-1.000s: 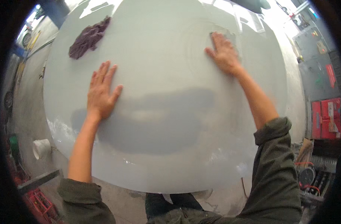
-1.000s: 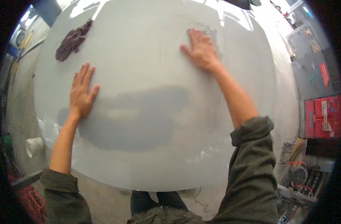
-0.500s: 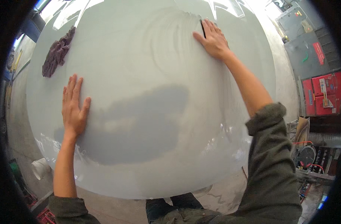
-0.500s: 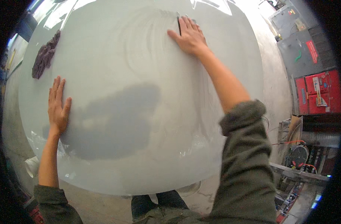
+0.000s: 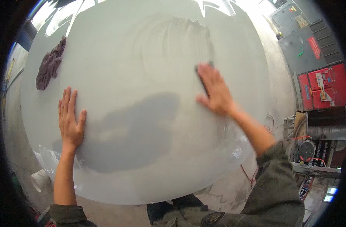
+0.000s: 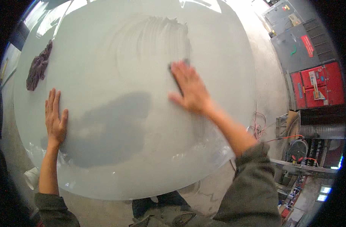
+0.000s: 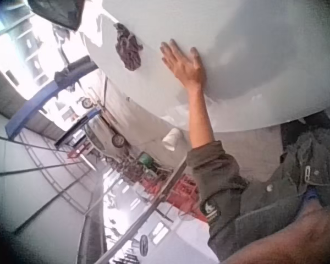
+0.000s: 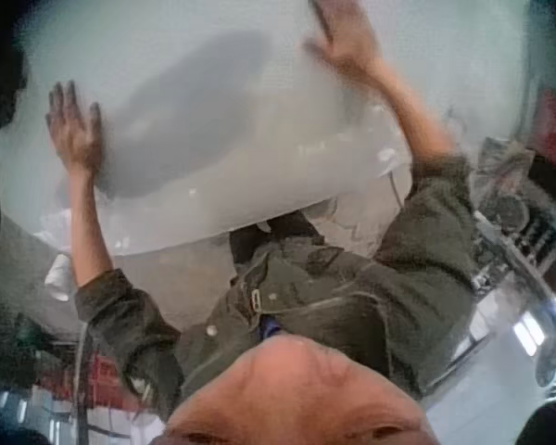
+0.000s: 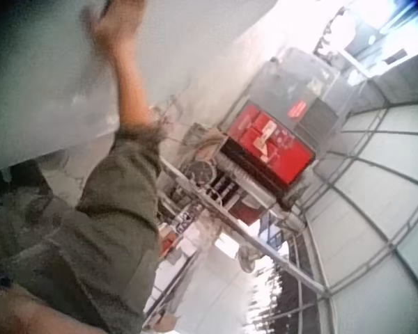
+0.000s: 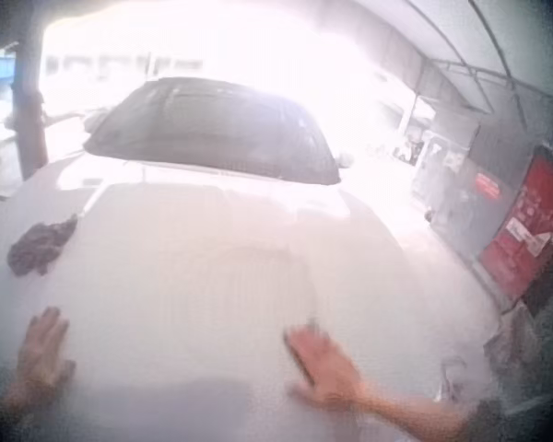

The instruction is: The person repeatedly wipes the hood of a white car with a purple cloth and a black sponge, occasionally dipping the sponge into a bucket of water. The hood surface becomes progressively wetter as the person continues the cleaning motion across the entire hood area.

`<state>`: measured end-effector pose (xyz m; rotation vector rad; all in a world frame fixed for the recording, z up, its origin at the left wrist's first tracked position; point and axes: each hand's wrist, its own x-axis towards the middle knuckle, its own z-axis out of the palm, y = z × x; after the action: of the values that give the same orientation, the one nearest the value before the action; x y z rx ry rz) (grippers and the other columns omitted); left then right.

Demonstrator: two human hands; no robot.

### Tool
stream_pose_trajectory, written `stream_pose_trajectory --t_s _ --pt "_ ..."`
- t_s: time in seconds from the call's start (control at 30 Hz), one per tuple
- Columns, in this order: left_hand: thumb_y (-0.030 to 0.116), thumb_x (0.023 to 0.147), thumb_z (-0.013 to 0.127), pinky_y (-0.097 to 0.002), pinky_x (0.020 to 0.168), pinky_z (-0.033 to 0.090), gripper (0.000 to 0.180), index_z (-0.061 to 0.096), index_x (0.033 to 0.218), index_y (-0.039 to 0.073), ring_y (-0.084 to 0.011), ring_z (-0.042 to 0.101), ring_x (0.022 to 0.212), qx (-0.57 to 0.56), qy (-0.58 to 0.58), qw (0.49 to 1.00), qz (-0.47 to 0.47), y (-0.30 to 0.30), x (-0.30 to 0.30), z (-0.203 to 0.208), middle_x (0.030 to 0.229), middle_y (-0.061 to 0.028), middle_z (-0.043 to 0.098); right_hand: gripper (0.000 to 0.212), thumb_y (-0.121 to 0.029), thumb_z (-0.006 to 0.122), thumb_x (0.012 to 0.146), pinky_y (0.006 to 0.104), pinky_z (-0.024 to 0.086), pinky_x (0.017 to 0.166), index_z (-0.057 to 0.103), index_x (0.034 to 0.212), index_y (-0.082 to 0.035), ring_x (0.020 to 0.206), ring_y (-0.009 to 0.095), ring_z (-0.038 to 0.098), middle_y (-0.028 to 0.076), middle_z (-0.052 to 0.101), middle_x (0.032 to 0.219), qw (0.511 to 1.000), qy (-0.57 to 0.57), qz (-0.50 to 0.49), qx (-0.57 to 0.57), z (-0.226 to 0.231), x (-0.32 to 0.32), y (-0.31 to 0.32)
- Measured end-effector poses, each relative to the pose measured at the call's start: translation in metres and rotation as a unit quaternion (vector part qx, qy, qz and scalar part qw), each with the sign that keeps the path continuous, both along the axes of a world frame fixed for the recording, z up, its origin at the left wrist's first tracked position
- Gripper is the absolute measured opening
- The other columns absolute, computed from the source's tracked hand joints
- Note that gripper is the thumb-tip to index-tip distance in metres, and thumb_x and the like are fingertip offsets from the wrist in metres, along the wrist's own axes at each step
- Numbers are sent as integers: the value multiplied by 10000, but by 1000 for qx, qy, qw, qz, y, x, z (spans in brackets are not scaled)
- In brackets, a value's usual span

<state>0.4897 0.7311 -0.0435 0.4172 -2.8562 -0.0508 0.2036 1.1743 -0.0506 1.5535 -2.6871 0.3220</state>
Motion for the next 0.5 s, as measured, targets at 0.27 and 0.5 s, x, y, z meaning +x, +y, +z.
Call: stream_pose_trajectory --t_s 0.27,0.5 --pt "481 1031 449 -451 1318 126 653 394 1609 183 -229 249 1583 -37 24 999 -10 -10 -3 -13 1696 -43 323 918 -669 424 1008 448 130 1301 269 1625 -6 1602 304 162 174 248 1706 971 20 -227 -74 -5 -102 -76" --pt "498 1051 441 -455 1319 126 636 384 1615 211 -230 251 1582 -68 35 997 -20 -31 -3 -32 1698 -42 317 860 -588 450 1028 478 129 1297 279 1619 14 1605 312 158 170 234 1713 989 34 -144 -25 -18 123 15"
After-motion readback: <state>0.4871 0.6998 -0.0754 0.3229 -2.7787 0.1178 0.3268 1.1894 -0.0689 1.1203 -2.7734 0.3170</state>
